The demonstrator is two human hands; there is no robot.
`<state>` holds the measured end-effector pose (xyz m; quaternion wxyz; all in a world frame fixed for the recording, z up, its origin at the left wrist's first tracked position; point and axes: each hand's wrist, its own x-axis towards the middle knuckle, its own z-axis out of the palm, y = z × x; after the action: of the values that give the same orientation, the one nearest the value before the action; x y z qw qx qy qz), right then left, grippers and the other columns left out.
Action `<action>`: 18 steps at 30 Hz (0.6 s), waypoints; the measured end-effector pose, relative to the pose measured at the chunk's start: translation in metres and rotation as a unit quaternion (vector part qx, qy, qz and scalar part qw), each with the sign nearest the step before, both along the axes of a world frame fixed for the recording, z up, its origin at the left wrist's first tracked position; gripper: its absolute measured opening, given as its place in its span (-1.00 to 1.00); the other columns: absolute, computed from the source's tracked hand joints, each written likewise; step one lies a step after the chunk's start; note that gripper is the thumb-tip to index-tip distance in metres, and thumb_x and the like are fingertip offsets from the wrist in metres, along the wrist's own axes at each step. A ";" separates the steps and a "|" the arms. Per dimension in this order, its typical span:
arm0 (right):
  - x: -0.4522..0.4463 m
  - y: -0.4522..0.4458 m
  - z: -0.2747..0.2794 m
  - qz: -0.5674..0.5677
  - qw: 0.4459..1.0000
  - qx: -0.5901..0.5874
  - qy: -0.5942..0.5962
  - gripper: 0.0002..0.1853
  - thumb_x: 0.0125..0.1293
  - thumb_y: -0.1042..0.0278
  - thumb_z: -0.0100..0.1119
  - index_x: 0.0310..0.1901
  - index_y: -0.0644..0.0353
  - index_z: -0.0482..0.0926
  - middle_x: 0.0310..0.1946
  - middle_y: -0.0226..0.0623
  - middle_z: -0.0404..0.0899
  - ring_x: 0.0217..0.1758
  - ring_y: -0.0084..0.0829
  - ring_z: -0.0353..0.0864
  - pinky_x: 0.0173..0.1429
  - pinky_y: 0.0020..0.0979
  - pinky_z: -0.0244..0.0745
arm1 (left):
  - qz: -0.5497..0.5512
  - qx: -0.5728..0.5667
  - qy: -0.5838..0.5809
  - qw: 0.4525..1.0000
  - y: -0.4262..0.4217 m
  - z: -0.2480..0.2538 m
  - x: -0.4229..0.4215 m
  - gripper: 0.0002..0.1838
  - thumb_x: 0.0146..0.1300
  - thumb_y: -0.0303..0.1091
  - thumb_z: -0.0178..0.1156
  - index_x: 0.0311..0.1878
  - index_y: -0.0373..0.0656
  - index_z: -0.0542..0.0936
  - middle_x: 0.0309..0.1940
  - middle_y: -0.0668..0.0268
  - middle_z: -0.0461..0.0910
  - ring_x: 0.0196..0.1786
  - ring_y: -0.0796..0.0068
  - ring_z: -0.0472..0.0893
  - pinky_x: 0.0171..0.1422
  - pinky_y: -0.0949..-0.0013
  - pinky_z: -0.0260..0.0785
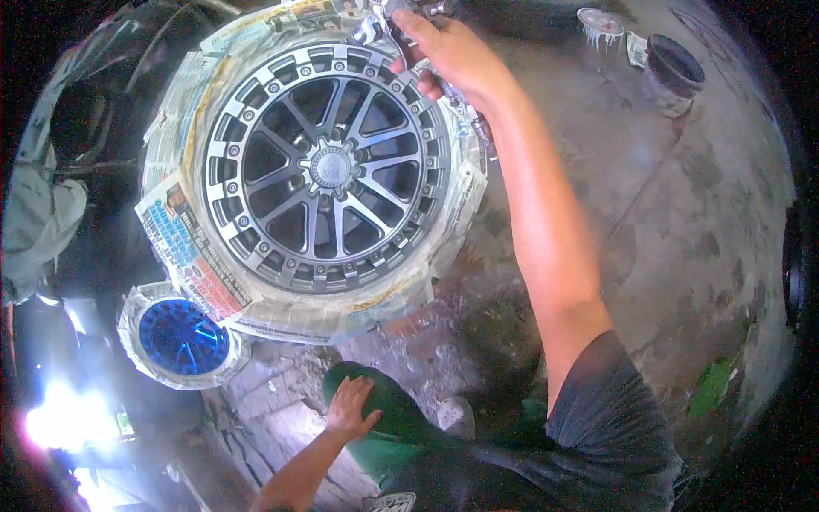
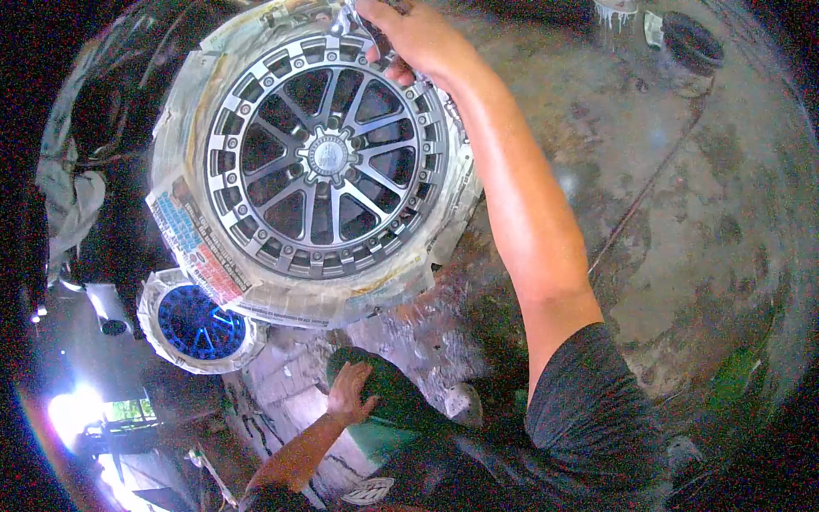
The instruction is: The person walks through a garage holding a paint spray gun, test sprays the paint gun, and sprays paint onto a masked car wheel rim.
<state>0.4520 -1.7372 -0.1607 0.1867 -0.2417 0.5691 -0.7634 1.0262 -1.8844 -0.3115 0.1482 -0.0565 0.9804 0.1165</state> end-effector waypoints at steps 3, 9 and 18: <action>-0.012 0.000 0.006 0.025 0.997 0.066 -0.015 -0.28 0.38 -0.44 0.05 -0.26 0.26 0.58 -0.50 -0.30 0.60 -0.67 -0.51 0.52 -0.62 -0.43 0.42 | -0.004 0.000 0.004 1.000 -0.003 -0.002 0.000 -0.20 0.14 -0.04 0.40 0.40 -0.14 0.36 0.31 0.01 0.44 0.42 -0.04 0.38 0.61 -0.10 0.10; 0.002 -0.015 0.008 0.003 0.998 0.062 0.026 -0.40 0.40 -0.34 0.09 -0.15 0.17 0.63 -0.43 -0.33 0.65 -0.70 -0.58 0.42 -0.62 -0.50 0.37 | 0.014 -0.010 -0.021 1.000 0.000 0.003 -0.003 -0.21 0.19 -0.02 0.36 0.42 -0.15 0.35 0.32 0.01 0.42 0.43 -0.05 0.37 0.61 -0.10 0.09; 0.007 -0.013 0.018 0.012 1.000 0.012 0.012 -0.29 0.35 -0.46 0.08 -0.31 0.23 0.57 -0.55 -0.32 0.59 -0.72 -0.48 0.48 -0.64 -0.45 0.43 | 0.013 -0.016 -0.022 1.000 0.002 0.005 -0.002 -0.21 0.18 -0.02 0.37 0.41 -0.16 0.36 0.31 0.02 0.44 0.41 -0.03 0.39 0.62 -0.08 0.08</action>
<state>0.4588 -1.7505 -0.1431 0.1915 -0.2556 0.5775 -0.7513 1.0241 -1.8822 -0.3066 0.1670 -0.0745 0.9779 0.1014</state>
